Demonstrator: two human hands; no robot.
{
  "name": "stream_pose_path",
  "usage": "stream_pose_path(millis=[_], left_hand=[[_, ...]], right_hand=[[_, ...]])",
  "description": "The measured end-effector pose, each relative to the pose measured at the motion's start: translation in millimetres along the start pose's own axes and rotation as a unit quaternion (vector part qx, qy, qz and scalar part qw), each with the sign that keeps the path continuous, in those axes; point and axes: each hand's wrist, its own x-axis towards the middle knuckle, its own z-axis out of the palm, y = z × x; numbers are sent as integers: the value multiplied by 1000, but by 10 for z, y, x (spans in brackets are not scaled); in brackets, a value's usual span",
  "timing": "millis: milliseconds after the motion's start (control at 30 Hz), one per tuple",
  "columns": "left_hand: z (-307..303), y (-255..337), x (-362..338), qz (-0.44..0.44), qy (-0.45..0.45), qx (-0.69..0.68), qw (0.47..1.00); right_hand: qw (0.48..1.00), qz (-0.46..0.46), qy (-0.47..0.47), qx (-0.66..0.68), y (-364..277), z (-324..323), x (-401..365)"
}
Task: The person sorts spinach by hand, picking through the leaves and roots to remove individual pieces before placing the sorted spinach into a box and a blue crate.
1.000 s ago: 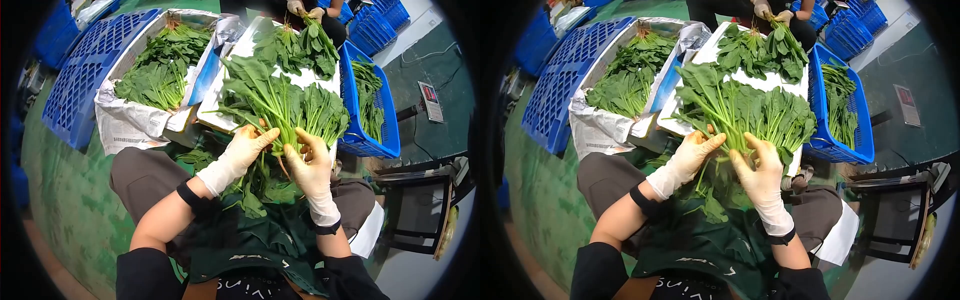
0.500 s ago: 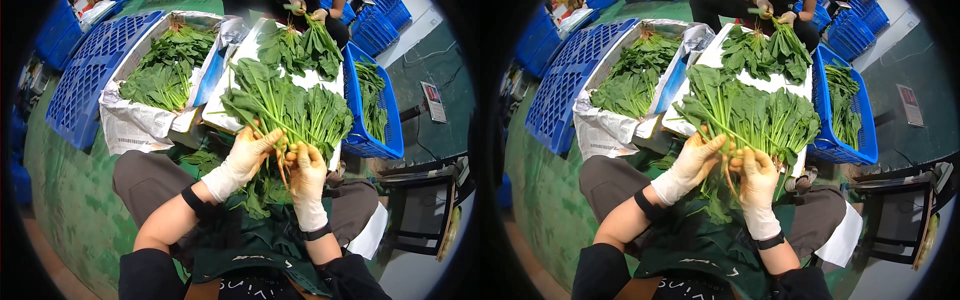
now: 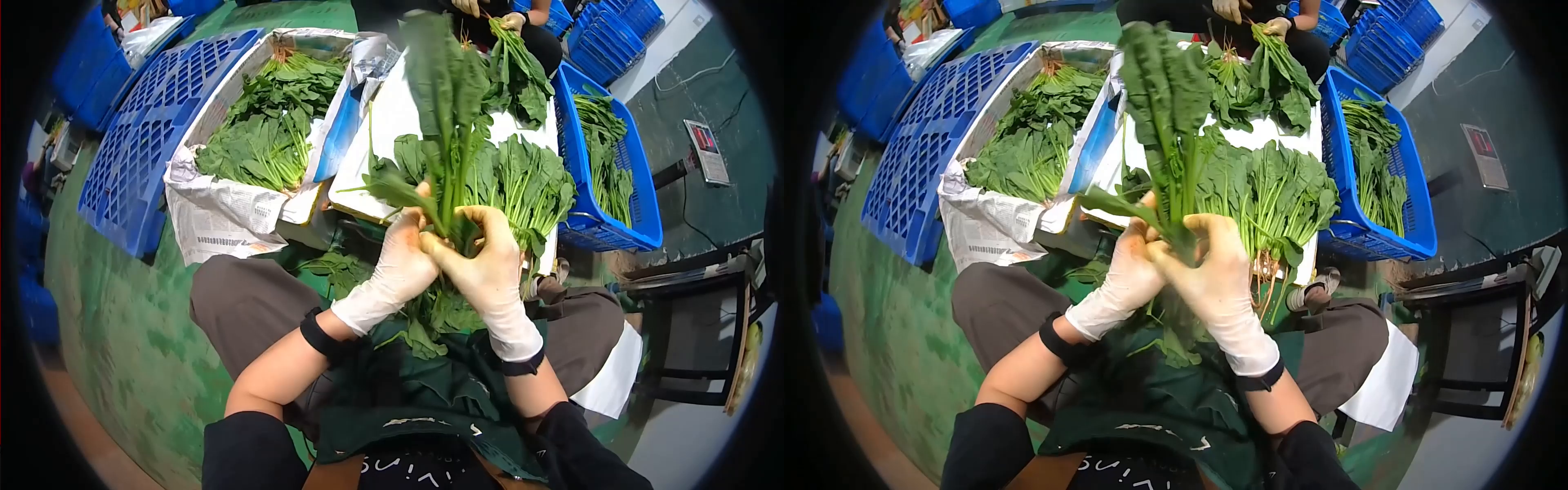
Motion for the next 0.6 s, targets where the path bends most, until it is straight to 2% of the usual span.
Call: stream_pose_path(millis=[33, 67, 100, 167, 200, 233, 300, 333, 367, 433, 467, 500, 533, 567, 600], left_hand=[[6, 3, -12, 66, -40, 188, 979], [-32, 48, -12, 87, -77, 254, 960], [37, 111, -38, 20, -85, 101, 991], [-9, 136, -34, -28, -21, 23, 999], [-30, 195, -11, -98, 38, -92, 990], [-63, 142, 7, -129, 75, -116, 982], [-258, -32, 120, -237, 9, -177, 955], [-308, -90, 110, -237, 13, -177, 955], [-350, -147, 105, -271, 9, -174, 947], [-326, -152, 98, -305, 5, -172, 937], [-295, -153, 102, -270, 0, -186, 945], [-259, -159, 109, -236, -5, -199, 951], [-239, -197, 113, -193, 56, -177, 964], [-259, -179, 138, -195, 55, -176, 963], [-288, -120, 181, -170, 88, -133, 972]], right_hand=[[999, -26, 33, -6, 138, 62, 2], [998, 40, 23, 39, 226, 83, -11], [998, 47, 16, 39, 330, 99, -11], [970, 165, -20, 175, 456, 94, -62], [924, 231, -52, 299, 429, 48, -65], [924, 234, -54, 298, 456, 37, -82], [891, 292, -119, 327, 519, 44, -121], [890, 303, -121, 318, 525, 60, -145], [890, 303, -124, 319, 505, 56, -155], [939, 245, -111, 214, 461, 18, -184], [965, 158, -57, 199, 475, 66, -245], [971, 125, -27, 204, 388, 61, -307], [986, 65, -42, 149, 369, 23, -351], [994, 5, -58, 94, 349, -13, -399], [988, 41, -92, 115, 301, -79, -479]])
